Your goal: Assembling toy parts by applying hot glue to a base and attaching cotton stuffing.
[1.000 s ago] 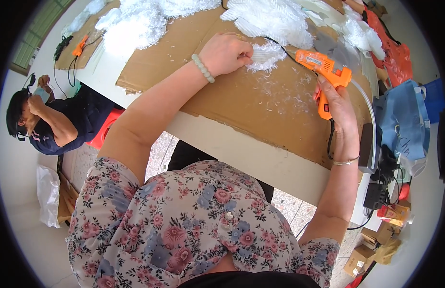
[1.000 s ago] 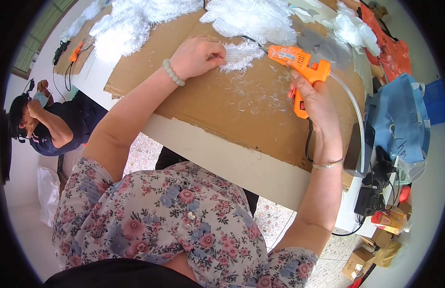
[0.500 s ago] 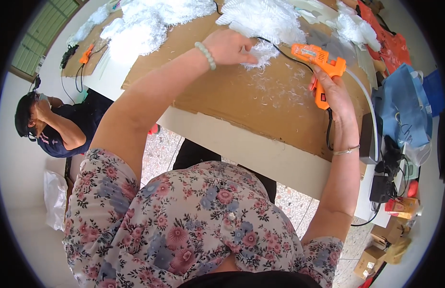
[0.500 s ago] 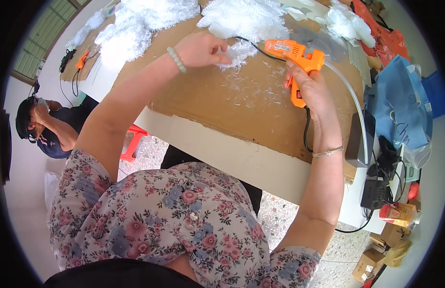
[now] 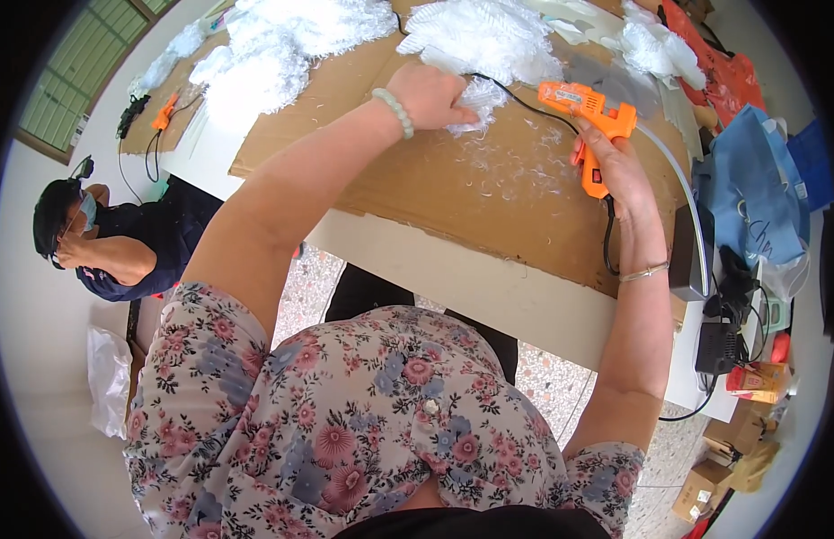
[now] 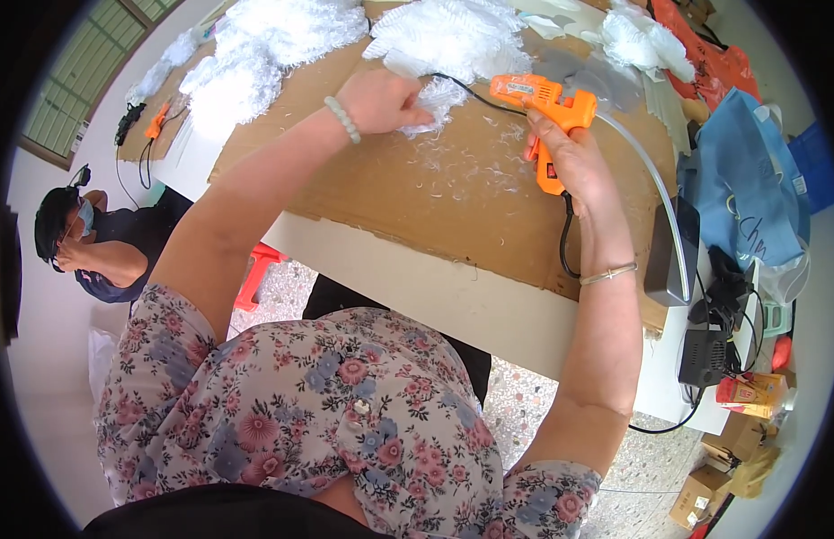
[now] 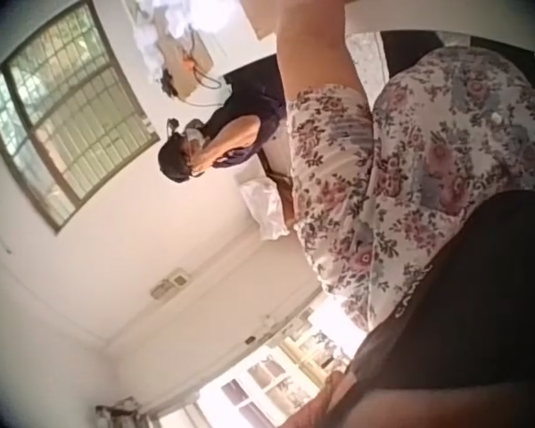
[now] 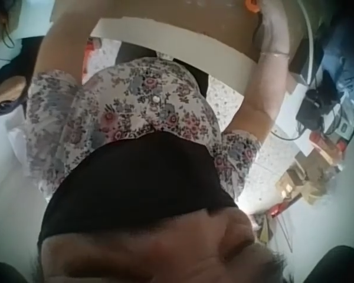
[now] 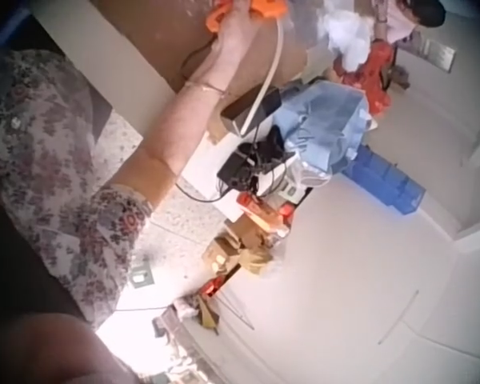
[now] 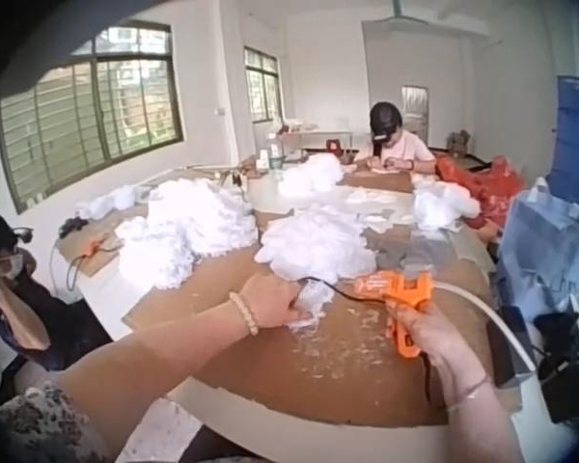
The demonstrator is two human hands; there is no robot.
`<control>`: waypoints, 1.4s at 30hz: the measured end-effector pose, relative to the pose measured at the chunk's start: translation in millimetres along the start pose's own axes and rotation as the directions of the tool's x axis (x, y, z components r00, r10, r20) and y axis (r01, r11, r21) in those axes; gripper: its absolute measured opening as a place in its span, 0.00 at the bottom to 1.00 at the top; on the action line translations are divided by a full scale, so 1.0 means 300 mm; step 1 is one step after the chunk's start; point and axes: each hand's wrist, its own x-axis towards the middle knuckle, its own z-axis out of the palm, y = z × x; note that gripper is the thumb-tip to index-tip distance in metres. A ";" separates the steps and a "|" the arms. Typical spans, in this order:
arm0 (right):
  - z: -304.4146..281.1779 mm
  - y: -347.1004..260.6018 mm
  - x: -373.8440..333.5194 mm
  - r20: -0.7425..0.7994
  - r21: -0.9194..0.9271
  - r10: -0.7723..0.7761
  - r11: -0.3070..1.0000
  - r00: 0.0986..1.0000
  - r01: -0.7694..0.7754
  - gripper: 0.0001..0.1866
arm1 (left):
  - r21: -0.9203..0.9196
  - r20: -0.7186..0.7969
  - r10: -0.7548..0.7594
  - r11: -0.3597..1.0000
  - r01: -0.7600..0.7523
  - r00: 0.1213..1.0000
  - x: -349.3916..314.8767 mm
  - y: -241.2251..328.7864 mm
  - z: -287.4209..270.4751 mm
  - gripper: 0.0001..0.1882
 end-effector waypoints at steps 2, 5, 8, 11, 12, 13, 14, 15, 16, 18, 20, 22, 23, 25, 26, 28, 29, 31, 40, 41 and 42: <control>0.001 -0.006 -0.002 0.007 0.006 -0.007 1.000 1.000 0.007 0.18 | 0.042 0.038 0.016 0.999 -0.017 0.999 0.006 -0.013 0.016 0.15; -0.003 -0.005 0.000 0.002 -0.010 -0.015 1.000 1.000 0.015 0.18 | -0.059 -0.032 0.049 0.997 -0.050 0.998 0.010 -0.059 0.015 0.15; -0.008 0.007 0.006 -0.001 0.014 -0.041 0.999 0.999 0.041 0.19 | -0.375 0.016 0.022 0.927 -0.014 1.000 0.012 -0.081 -0.020 0.13; -0.009 0.002 0.001 0.008 0.029 -0.047 0.999 0.999 0.046 0.19 | -0.383 -0.047 -0.055 0.923 0.033 0.997 0.017 -0.054 -0.050 0.12; -0.016 0.005 0.002 0.007 0.027 -0.037 0.999 0.999 0.037 0.19 | -0.360 -0.080 -0.066 0.932 0.033 0.995 0.025 -0.032 -0.045 0.12; -0.019 0.008 0.003 0.005 0.023 -0.027 0.999 1.000 0.027 0.19 | -0.338 -0.114 -0.076 0.941 0.033 0.991 0.032 -0.011 -0.039 0.12; -0.018 0.009 0.005 0.007 0.019 -0.031 0.999 1.000 0.031 0.19 | -0.339 -0.119 -0.078 0.940 0.033 0.990 0.035 0.008 -0.026 0.12; -0.016 0.012 0.007 0.004 0.038 -0.030 0.999 1.000 0.030 0.19 | -0.252 -0.105 -0.034 0.968 0.007 0.994 0.036 0.025 -0.005 0.12; -0.014 0.015 0.011 0.000 0.056 -0.028 0.998 1.000 0.028 0.19 | -0.165 -0.087 0.008 0.986 -0.022 0.996 0.037 0.029 0.014 0.12; -0.009 0.017 0.008 -0.003 0.063 -0.042 0.997 0.999 0.042 0.19 | -0.177 -0.073 0.017 0.984 -0.030 0.997 0.036 0.006 0.033 0.10; -0.010 0.013 0.007 -0.005 0.072 -0.059 0.996 0.998 0.059 0.18 | -0.185 -0.061 0.024 0.982 -0.035 0.998 0.040 -0.036 0.032 0.08; -0.020 0.017 0.007 -0.021 0.095 -0.023 0.995 1.000 0.024 0.17 | -0.460 -0.035 0.059 0.885 -0.069 0.998 0.043 -0.092 0.019 0.08; -0.021 0.021 0.009 -0.017 0.097 -0.024 0.995 1.000 0.026 0.17 | -0.458 -0.035 0.056 0.887 -0.066 0.998 0.041 -0.114 0.003 0.08; -0.024 0.027 0.014 -0.039 0.126 -0.022 0.992 0.999 0.027 0.17 | -0.786 -0.039 -0.192 0.611 0.088 0.981 0.042 -0.156 -0.030 0.09; -0.028 0.026 0.013 -0.032 0.127 -0.025 0.992 0.999 0.029 0.17 | -0.785 -0.042 -0.198 0.613 0.090 0.979 0.048 -0.179 -0.035 0.09; -0.039 0.027 0.010 -0.035 0.103 -0.019 0.994 0.999 0.023 0.16 | -0.714 -0.084 -0.288 0.686 0.144 0.954 0.055 -0.218 -0.036 0.15; -0.042 0.028 0.010 -0.030 0.103 -0.020 0.994 0.999 0.023 0.16 | -0.713 -0.084 -0.293 0.685 0.147 0.953 0.047 -0.205 -0.041 0.15; -0.042 0.032 0.003 -0.026 0.100 -0.044 0.994 0.999 0.047 0.16 | -0.398 -0.086 -0.175 0.908 0.127 0.981 0.034 -0.159 -0.026 0.21; -0.053 0.034 -0.002 -0.049 0.122 -0.063 0.990 0.997 0.068 0.15 | -0.149 0.085 -0.136 0.978 0.147 0.987 0.025 -0.075 -0.028 0.24; -0.046 0.031 0.004 -0.044 0.120 -0.063 0.990 0.997 0.068 0.15 | -0.195 0.050 -0.138 0.970 0.145 0.989 0.010 -0.079 -0.025 0.22; -0.041 0.026 0.010 -0.042 0.121 -0.063 0.990 0.997 0.067 0.15 | -0.195 0.049 -0.142 0.969 0.148 0.989 -0.005 -0.085 -0.016 0.22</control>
